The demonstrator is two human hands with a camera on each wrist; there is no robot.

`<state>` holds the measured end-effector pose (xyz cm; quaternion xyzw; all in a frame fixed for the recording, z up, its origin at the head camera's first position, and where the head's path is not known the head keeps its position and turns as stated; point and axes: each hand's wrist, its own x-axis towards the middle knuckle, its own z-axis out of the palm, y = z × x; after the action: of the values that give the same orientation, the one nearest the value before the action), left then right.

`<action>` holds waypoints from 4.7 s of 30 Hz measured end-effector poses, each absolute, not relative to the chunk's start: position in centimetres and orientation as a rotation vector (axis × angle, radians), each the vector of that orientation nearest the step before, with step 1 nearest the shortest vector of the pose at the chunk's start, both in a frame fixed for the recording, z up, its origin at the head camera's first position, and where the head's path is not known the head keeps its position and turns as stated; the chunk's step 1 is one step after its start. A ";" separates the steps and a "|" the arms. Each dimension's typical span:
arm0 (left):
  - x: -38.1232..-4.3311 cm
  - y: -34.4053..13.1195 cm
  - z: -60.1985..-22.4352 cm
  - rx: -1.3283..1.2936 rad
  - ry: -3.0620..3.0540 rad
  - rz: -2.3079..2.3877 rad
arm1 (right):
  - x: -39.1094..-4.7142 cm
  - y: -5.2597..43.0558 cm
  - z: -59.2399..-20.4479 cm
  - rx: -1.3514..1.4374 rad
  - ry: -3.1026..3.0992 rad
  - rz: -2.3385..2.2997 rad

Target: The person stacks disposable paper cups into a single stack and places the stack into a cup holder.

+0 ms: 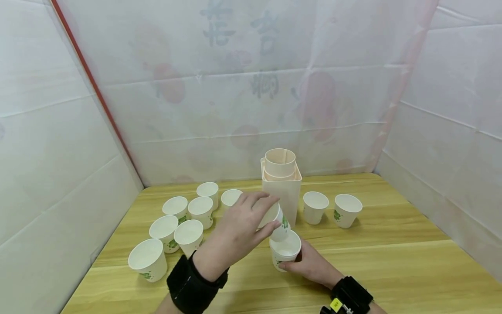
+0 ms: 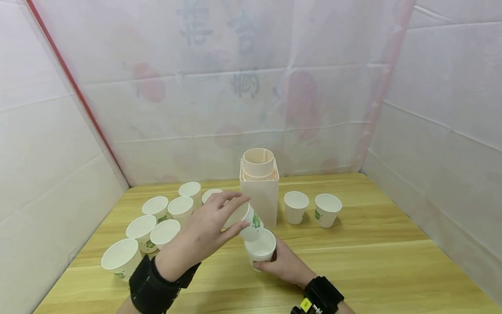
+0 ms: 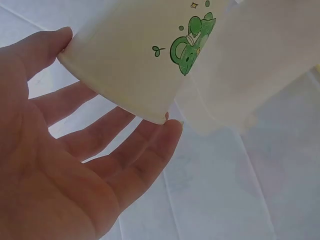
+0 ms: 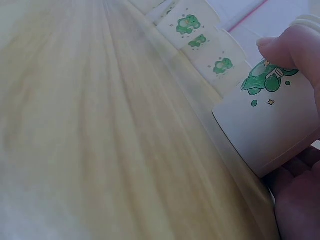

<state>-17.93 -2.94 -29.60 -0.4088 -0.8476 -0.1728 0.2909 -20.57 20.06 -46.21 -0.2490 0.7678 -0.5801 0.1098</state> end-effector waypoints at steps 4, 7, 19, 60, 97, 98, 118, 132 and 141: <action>-18.1 -2.0 -30.1 -1.115 -2.223 -0.428 | -20.6 20.1 -46.2 -0.743 2.243 -1.709; -18.2 -1.4 -30.5 -1.133 -2.215 -0.413 | -20.5 20.0 -46.1 -0.735 2.246 -1.708; -18.4 0.3 -32.3 -1.185 -2.188 -0.350 | -20.4 20.0 -46.0 -0.798 2.263 -1.691; -18.8 2.0 -36.7 -1.211 -2.270 -0.174 | -20.5 20.3 -46.5 -0.808 2.362 -1.631; -19.6 -11.4 -32.5 -0.609 -2.733 -0.307 | -20.6 20.4 -46.1 -0.664 2.329 -1.701; -19.6 -11.8 -32.5 -0.602 -2.739 -0.293 | -20.6 20.5 -46.2 -0.664 2.332 -1.701; -19.0 -14.0 -34.4 -0.533 -2.810 -0.163 | -20.6 20.3 -46.2 -0.701 2.315 -1.707; -18.9 -14.2 -34.7 -0.521 -2.848 -0.104 | -20.5 20.3 -46.1 -0.669 2.291 -1.725; -19.1 -14.0 -35.1 -0.535 -2.812 -0.119 | -20.3 20.3 -46.1 -0.663 2.309 -1.717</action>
<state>-19.06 -14.04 -35.07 -0.1849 -0.9722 -0.0412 0.1377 -20.32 20.28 -46.07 -0.2236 0.7786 -0.5788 0.0942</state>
